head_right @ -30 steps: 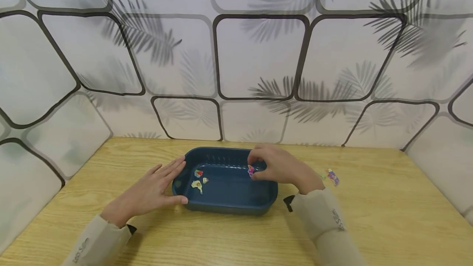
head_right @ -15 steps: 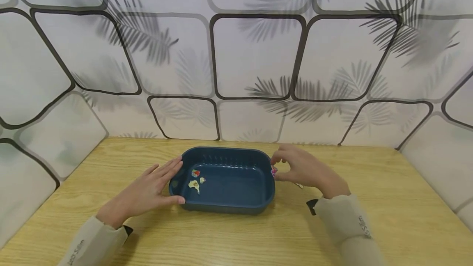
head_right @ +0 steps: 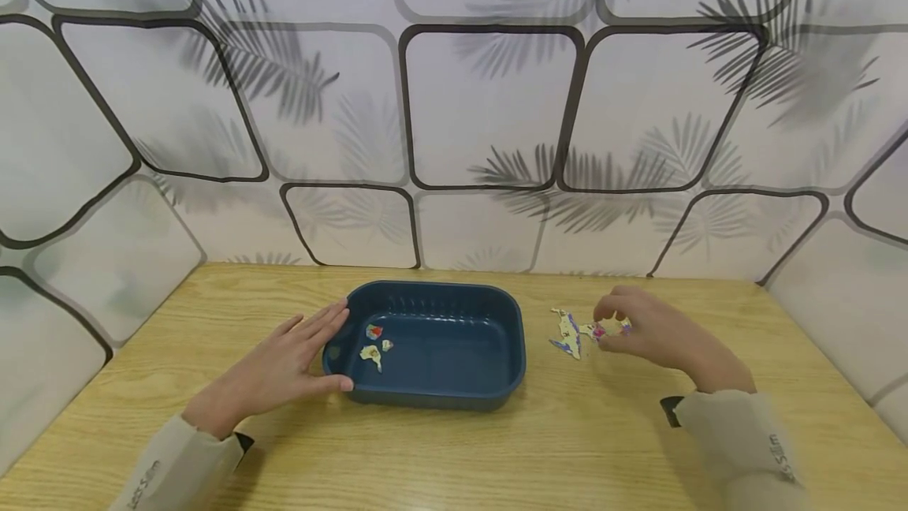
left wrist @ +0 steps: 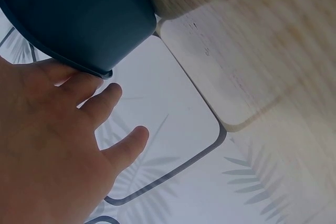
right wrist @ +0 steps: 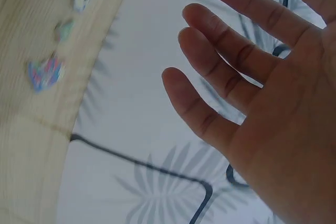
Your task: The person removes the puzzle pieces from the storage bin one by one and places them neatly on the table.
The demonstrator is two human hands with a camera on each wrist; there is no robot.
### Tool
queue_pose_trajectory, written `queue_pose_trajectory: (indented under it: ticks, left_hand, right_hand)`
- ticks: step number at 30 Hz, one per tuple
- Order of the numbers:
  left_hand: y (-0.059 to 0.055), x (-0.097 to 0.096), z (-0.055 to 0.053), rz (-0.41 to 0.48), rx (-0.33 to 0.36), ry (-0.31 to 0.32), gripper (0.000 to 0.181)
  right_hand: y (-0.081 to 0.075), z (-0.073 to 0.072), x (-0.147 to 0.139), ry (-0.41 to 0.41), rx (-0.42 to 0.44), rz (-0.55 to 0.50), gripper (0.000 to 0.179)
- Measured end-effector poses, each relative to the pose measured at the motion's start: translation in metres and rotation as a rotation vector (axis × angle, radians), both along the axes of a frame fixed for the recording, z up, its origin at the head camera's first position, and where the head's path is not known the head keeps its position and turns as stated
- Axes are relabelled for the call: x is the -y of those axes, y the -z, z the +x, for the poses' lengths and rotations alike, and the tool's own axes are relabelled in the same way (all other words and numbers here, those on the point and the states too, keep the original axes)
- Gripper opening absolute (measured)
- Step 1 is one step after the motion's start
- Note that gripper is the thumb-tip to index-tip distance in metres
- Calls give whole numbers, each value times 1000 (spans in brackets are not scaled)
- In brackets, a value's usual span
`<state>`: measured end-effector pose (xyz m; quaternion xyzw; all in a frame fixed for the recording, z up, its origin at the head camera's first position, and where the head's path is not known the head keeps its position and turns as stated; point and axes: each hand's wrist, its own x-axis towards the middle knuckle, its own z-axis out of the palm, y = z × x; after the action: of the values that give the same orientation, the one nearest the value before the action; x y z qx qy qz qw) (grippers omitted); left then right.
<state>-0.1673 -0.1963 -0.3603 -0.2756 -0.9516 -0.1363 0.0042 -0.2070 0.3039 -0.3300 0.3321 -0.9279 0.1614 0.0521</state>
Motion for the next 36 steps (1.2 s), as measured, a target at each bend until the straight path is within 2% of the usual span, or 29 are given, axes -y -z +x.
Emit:
queue_pose_trajectory:
  ticks: [5, 10, 13, 20, 27, 36]
  left_hand:
    - [0, 0, 1, -5, -1, -2, 101]
    - [-1, 0, 1, -10, -19, -6, 101]
    - [-1, 0, 1, -9, -25, -6, 101]
    - [0, -1, 1, -20, -48, 1, 101]
    - [-1, -1, 1, -12, -41, 0, 100]
    - [-2, -1, 2, -2, -27, 2, 99]
  right_hand:
    - [1, 2, -25, 78, -6, 44, 28]
    - [2, 2, -44, 168, 30, 95, 23]
    - [5, 0, -52, 180, 45, 108, 21]
    - [16, -6, -62, 158, 19, 112, 21]
    - [22, -10, -68, 197, 73, 114, 19]
    - [28, -14, -76, 215, 85, 105, 17]
